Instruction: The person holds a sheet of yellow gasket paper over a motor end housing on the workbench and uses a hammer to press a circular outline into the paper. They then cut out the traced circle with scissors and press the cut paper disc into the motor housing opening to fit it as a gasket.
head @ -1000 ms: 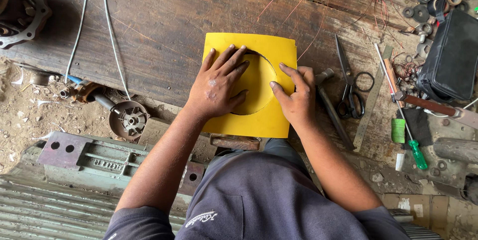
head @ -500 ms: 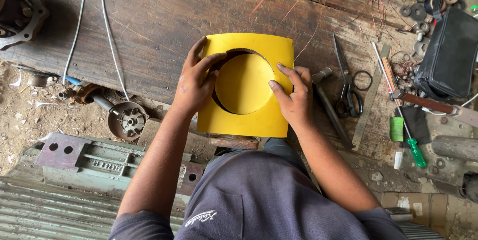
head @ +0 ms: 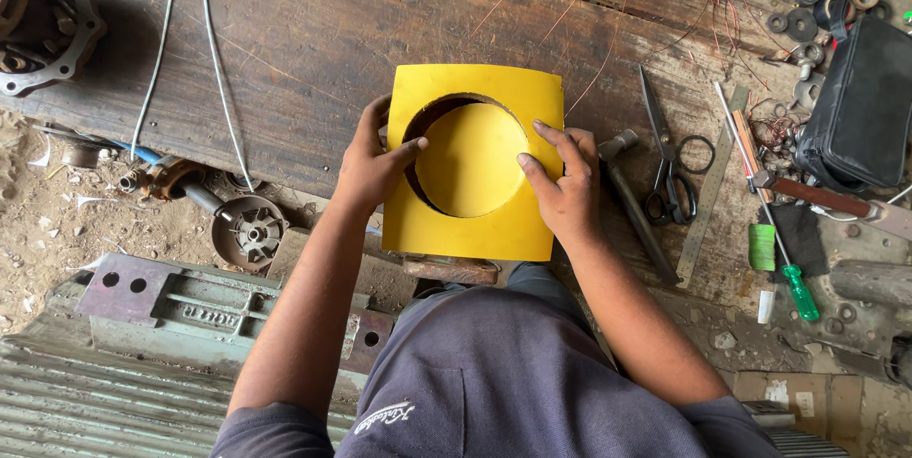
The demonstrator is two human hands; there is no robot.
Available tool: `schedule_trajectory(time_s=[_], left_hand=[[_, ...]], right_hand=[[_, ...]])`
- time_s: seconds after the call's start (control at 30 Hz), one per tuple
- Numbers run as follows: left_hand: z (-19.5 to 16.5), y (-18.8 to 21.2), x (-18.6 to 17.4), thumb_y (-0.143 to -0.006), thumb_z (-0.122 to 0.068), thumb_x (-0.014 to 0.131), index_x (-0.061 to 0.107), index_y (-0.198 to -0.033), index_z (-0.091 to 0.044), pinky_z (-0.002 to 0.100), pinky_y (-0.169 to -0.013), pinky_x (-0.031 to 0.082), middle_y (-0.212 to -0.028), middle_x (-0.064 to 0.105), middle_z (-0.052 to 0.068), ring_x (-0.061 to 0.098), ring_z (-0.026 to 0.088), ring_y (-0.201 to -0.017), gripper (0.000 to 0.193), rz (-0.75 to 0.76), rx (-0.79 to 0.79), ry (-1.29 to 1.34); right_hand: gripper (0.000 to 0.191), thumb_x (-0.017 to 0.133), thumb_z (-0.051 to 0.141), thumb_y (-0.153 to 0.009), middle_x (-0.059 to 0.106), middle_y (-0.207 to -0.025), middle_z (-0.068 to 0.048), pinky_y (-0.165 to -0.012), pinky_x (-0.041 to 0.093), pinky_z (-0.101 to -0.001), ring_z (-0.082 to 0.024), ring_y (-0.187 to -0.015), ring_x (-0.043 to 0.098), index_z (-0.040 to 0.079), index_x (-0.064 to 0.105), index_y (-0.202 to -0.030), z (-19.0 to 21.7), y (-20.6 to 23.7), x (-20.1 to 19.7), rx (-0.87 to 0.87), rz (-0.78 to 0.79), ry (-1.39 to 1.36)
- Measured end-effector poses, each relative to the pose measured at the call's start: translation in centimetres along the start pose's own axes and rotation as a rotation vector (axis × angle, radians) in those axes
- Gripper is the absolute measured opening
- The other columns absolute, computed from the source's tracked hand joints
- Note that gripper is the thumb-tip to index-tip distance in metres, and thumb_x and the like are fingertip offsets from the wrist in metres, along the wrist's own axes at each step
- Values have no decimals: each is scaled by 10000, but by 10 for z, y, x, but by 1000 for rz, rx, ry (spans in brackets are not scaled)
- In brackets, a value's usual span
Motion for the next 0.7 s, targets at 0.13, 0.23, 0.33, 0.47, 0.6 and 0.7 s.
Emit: schedule_trajectory(time_s=[0.13, 0.23, 0.33, 0.47, 0.6, 0.7], left_hand=[[-44, 17, -8, -792, -194, 847, 428, -1487, -89, 433, -1005, 533, -1437, 574, 164, 624, 324, -1237, 818, -214, 424, -442], [-73, 51, 4, -766, -275, 863, 500, -1429, -102, 489, -957, 521, -1372, 593, 186, 614, 409, -1163, 775, -380, 754, -877], [-76, 55, 32, -877, -337, 780, 561, -1378, -149, 467, -940, 538, -1339, 640, 141, 648, 384, -1160, 577, -134, 822, -912], [-61, 25, 67, -946, -427, 685, 522, -1404, -37, 477, -916, 539, -1274, 645, 215, 639, 412, -1143, 623, 36, 557, -940], [-57, 2, 86, -917, -426, 661, 493, -1381, 44, 480, -873, 542, -1185, 650, 263, 636, 436, -1046, 682, 36, 474, -1054], [-56, -5, 90, -932, -376, 653, 565, -1225, -9, 484, -879, 555, -1131, 686, 230, 668, 404, -1051, 478, 98, 379, -1104]], right_hand=[[428, 817, 145, -913, 570, -1174, -128, -1019, 472, -385, -271, -1124, 581, 78, 681, -1313, 0, -1, 0, 2, -16, -11], [423, 820, 133, -910, 564, -1168, -125, -1016, 470, -385, -272, -1119, 576, 77, 685, -1307, 2, 1, 0, -17, -36, -2], [410, 823, 122, -912, 552, -1160, -119, -1001, 475, -371, -262, -1104, 573, 81, 692, -1299, 4, 2, -1, -17, -50, -3], [402, 835, 110, -909, 535, -1164, -119, -993, 477, -363, -262, -1100, 565, 78, 700, -1286, 8, 1, -1, -34, -51, 1], [399, 836, 93, -904, 528, -1177, -121, -989, 474, -374, -274, -1105, 559, 70, 700, -1277, 13, 0, -3, -62, -63, 6], [405, 829, 88, -903, 528, -1170, -117, -984, 478, -374, -270, -1098, 566, 72, 695, -1285, 16, -1, -3, -60, -60, -4]])
Point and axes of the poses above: each hand's wrist, its own y-axis away from the middle knuckle, its own x-axis out of the palm, z = x × y, the point moved 7 cm from there along -y, towards the middle knuckle
